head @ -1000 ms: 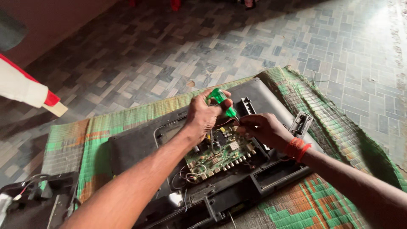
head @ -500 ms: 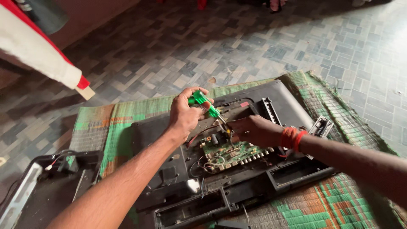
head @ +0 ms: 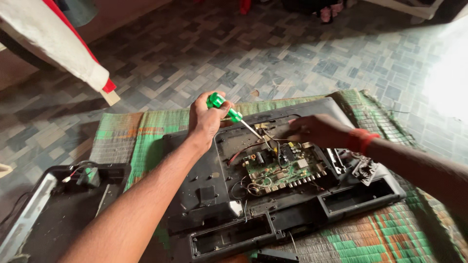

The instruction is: The person uses a green screwdriver to remove screws from the back panel of a disassembled television. They then detach a plastic cover and a speaker assembly, placing the removed parts on the floor mat.

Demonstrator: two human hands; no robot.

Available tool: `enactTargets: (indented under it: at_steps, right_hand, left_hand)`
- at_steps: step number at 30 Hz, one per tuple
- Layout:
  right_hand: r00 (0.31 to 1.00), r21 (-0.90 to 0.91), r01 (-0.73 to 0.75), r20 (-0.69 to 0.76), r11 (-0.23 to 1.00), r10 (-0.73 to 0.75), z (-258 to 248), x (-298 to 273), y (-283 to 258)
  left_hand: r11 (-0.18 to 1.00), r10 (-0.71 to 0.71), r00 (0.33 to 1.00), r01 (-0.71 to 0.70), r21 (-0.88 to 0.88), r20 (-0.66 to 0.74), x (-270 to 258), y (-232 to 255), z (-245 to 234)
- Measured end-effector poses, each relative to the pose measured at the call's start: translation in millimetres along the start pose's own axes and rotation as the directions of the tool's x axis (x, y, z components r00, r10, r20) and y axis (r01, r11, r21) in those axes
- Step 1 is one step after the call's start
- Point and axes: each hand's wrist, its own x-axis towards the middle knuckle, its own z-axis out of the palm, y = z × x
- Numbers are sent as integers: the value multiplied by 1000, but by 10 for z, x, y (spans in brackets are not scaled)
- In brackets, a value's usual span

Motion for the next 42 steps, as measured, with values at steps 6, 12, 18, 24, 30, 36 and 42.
enactTargets:
  at_steps: [6,12,18,24,30,36,42]
  right_hand:
    - [761,49,-616,-219,786,610,132,-981,1622]
    - [679,8,-681,-369,733,635,955,-1704,2647]
    - [444,298,-820,-209,489,871,1167,-1662,2932]
    - [382,480,-775,-164,412,909,1295,-1579,2827]
    - [488,530,-665,-224,526,844,1317,-1538,2772]
    - [559,494,-678,-135,544,818,1248,-1453,2441]
    - [662,130,-465,-606,876,441,1142,-1000,1487]
  left_hand:
    - [1000,-31,999,31,4,13,18,-28,-21]
    - [998,-28,999,29,48,-23,179,-95,139]
    - [996,25,997,-19,87,-66,397,-200,143]
    - [993,-19,1000,21,117,-15,403,-355,74]
    - [996,-38,995,30,87,89,323,-452,255]
    - [989,-67,986,45,143,151,269,-522,615]
    - [935,-14,976,-65,350,219,214,-827,1097]
